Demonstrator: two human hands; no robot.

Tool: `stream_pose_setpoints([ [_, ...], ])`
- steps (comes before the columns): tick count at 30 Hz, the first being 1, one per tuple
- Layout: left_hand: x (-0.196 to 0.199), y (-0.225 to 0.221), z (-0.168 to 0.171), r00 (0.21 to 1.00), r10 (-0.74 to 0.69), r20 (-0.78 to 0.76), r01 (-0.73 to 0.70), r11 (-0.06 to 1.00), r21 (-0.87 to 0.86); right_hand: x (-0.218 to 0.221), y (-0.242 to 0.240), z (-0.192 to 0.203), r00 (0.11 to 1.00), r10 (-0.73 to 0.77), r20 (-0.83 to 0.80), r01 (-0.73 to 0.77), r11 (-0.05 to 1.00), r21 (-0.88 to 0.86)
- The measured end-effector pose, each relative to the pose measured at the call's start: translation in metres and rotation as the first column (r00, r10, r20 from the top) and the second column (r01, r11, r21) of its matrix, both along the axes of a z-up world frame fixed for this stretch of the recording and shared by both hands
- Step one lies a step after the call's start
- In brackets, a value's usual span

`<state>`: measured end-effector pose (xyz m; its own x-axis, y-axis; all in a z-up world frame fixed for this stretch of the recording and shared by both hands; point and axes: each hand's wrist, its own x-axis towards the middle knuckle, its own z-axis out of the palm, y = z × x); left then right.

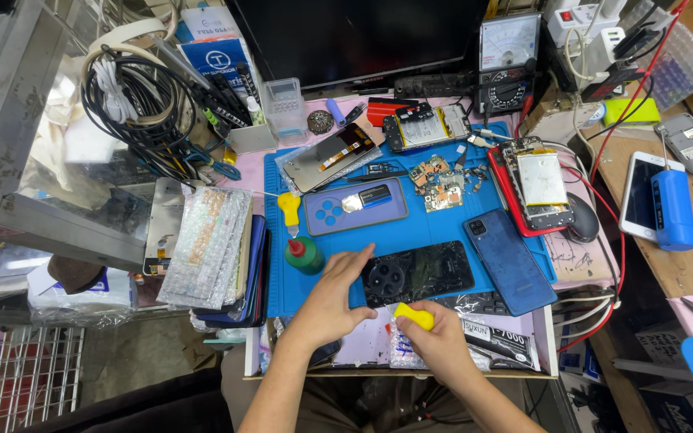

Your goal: The person removes the back cover from a mobile phone using a yellow prying tool and their hands, then detaches a component from the internal frame.

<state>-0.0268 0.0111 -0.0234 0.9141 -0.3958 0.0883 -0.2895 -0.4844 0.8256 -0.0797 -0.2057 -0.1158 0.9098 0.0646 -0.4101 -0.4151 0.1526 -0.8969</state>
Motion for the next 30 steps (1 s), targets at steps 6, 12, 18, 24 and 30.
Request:
stream_pose_setpoints([
  [6,-0.001,0.003,0.001,0.999,0.036,0.004,-0.036,0.999,-0.026,-0.003,0.003,0.002,0.981,0.029,0.193,0.005,0.985,-0.173],
  [12,-0.002,0.002,-0.001,0.997,0.079,-0.019,-0.08,0.996,-0.048,0.003,0.002,-0.002,0.998,-0.044,-0.039,0.045,0.998,0.031],
  [18,-0.004,0.001,-0.001,0.994,0.111,-0.015,-0.112,0.993,-0.041,-0.003,0.01,0.001,0.98,-0.163,-0.11,0.186,0.949,0.254],
  [24,-0.005,0.001,-0.003,0.991,0.131,-0.001,-0.131,0.991,-0.033,-0.011,0.031,0.0,0.968,-0.23,-0.105,0.242,0.963,0.12],
  [30,-0.004,0.002,-0.005,0.993,0.119,0.02,-0.119,0.993,-0.01,0.003,0.018,-0.005,0.996,-0.084,0.037,0.085,0.996,-0.009],
])
